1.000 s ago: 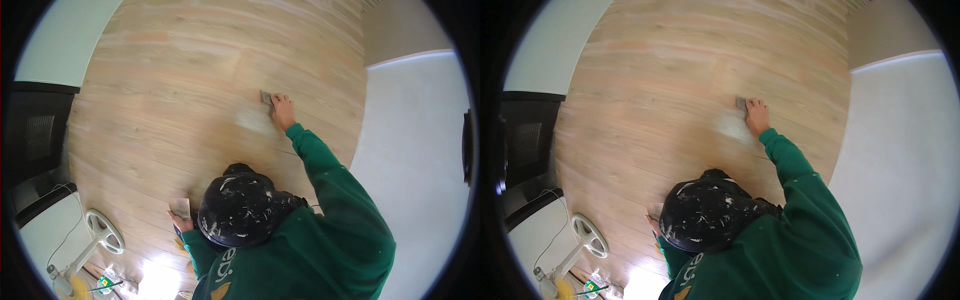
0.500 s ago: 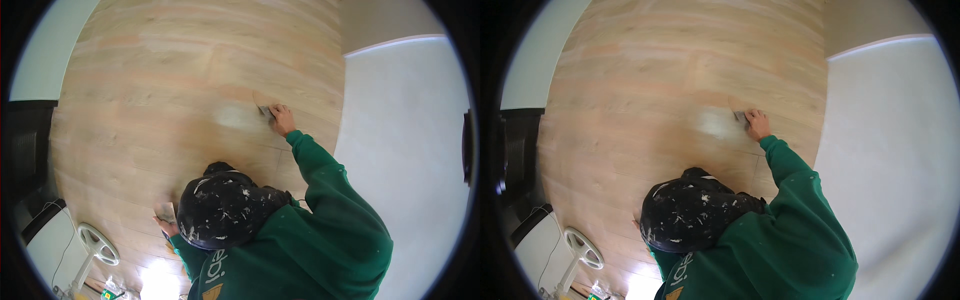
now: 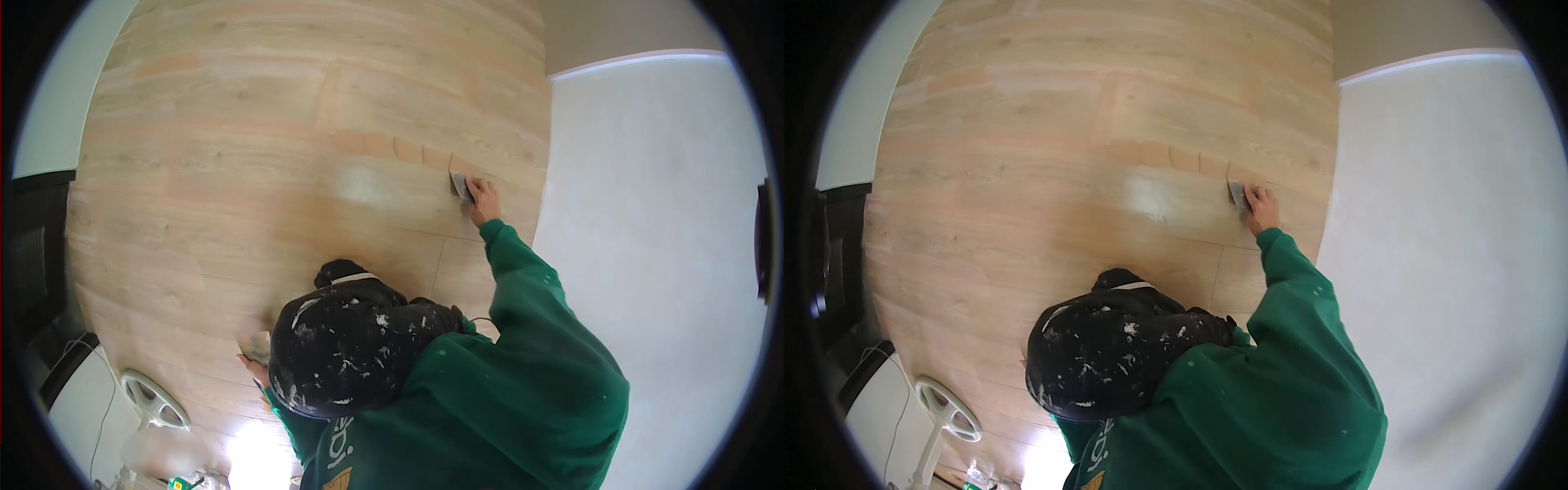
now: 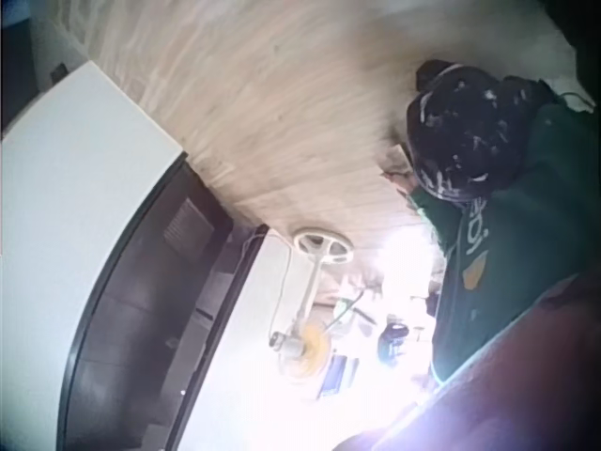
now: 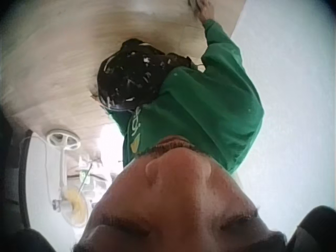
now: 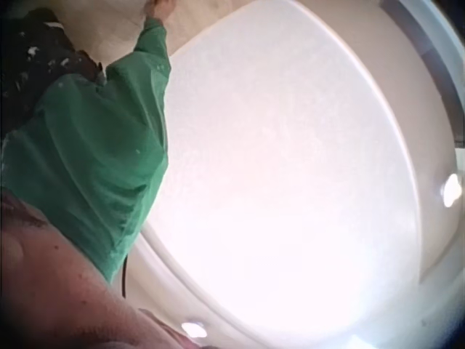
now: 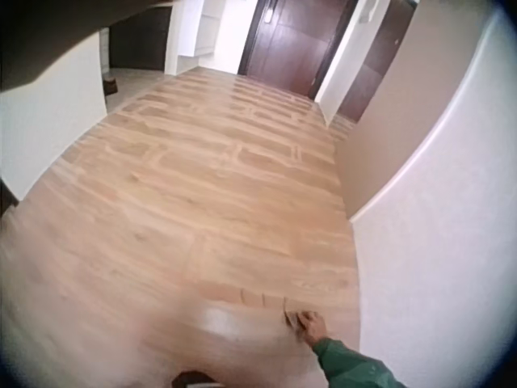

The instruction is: The person applies putty to gaps in a wooden floor using a scraper, taking material from a hand-held board and spreading it across the floorboards.

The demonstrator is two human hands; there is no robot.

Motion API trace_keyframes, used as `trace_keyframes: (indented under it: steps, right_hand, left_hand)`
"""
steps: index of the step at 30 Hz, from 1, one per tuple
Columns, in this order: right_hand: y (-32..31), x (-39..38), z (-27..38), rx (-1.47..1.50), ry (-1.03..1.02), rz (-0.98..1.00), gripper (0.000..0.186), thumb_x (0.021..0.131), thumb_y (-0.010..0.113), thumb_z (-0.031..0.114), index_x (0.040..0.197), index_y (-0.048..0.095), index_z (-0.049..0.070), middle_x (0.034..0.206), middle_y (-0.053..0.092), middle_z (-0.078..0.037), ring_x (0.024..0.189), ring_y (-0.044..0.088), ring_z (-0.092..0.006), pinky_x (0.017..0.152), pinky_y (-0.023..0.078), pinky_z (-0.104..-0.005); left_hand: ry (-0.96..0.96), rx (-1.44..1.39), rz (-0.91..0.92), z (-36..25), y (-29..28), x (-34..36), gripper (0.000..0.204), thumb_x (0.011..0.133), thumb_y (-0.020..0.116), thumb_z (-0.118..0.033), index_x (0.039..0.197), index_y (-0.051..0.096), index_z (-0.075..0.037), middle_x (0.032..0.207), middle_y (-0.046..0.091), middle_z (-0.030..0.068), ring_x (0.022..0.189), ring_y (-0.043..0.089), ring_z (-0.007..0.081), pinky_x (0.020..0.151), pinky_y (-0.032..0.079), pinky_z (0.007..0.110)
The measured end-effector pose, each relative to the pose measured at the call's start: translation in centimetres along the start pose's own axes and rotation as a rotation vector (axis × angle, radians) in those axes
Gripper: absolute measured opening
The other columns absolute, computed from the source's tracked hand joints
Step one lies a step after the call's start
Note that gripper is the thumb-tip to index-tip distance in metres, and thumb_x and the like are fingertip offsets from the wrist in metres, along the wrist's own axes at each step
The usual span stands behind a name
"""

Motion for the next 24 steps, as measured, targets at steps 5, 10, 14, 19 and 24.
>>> trace_keyframes:
  steps: [5,10,14,19,24]
  right_hand:
    - [-2.1,1.2,-6.1,-0.022,0.029,-0.019,0.058,0.071,0.062,-0.001,0.128,0.063,0.007,0.121,0.058,-0.013,0.113,0.052,-0.0351,0.092,0.044,-0.0470]
    - [-1.9,-4.7,-3.1,0.007,0.068,-0.025,0.055,0.070,0.060,-0.006,0.123,0.066,0.007,0.115,0.059,-0.014,0.109,0.054,-0.0373,0.089,0.046,-0.0484]
    - [-5.5,-2.1,1.4,0.181,-0.027,-0.006,0.051,0.076,0.057,-0.009,0.124,0.067,0.007,0.115,0.058,-0.016,0.105,0.056,-0.0361,0.092,0.048,-0.0445]
    - [-13.3,5.1,21.2,0.764,-0.215,-0.119,0.049,0.082,0.057,-0.011,0.127,0.066,0.005,0.114,0.059,-0.016,0.107,0.058,-0.0331,0.098,0.049,-0.0425]
    - [-24.7,6.2,36.6,0.814,-1.004,-0.366,0.045,0.079,0.065,-0.006,0.123,0.068,0.003,0.120,0.058,-0.017,0.110,0.058,-0.0355,0.108,0.043,-0.0537]
  left_hand:
    - [-0.054,0.037,0.049,1.1,-1.8,3.4,0.067,0.104,0.033,-0.058,0.142,0.049,-0.006,0.137,0.059,0.0104,0.121,0.059,0.0288,0.105,0.048,0.044]
    - [-0.103,0.219,0.131,1.9,-3.8,8.7,0.064,0.105,0.033,-0.056,0.143,0.049,-0.006,0.137,0.059,0.0106,0.120,0.059,0.0292,0.103,0.049,0.044]
    - [-0.121,0.149,0.201,1.0,16.5,2.0,0.058,0.107,0.034,-0.050,0.143,0.048,-0.007,0.136,0.059,0.0105,0.119,0.060,0.0286,0.099,0.051,0.045]
    - [-0.248,0.167,0.677,1.0,36.9,-2.1,0.049,0.110,0.033,-0.040,0.139,0.051,-0.006,0.130,0.063,0.0090,0.116,0.062,0.0239,0.099,0.052,0.042]
    - [-0.493,0.102,1.077,-2.3,51.6,-12.4,0.057,0.107,0.039,-0.048,0.136,0.054,-0.002,0.125,0.066,0.0113,0.114,0.064,0.0221,0.100,0.052,0.039]
Point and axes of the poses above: each hand's wrist, its own x-axis towards the middle knuckle, its own y-axis out of the palm, z = x × y, the point moved 10 cm from there along x, towards the middle knuckle
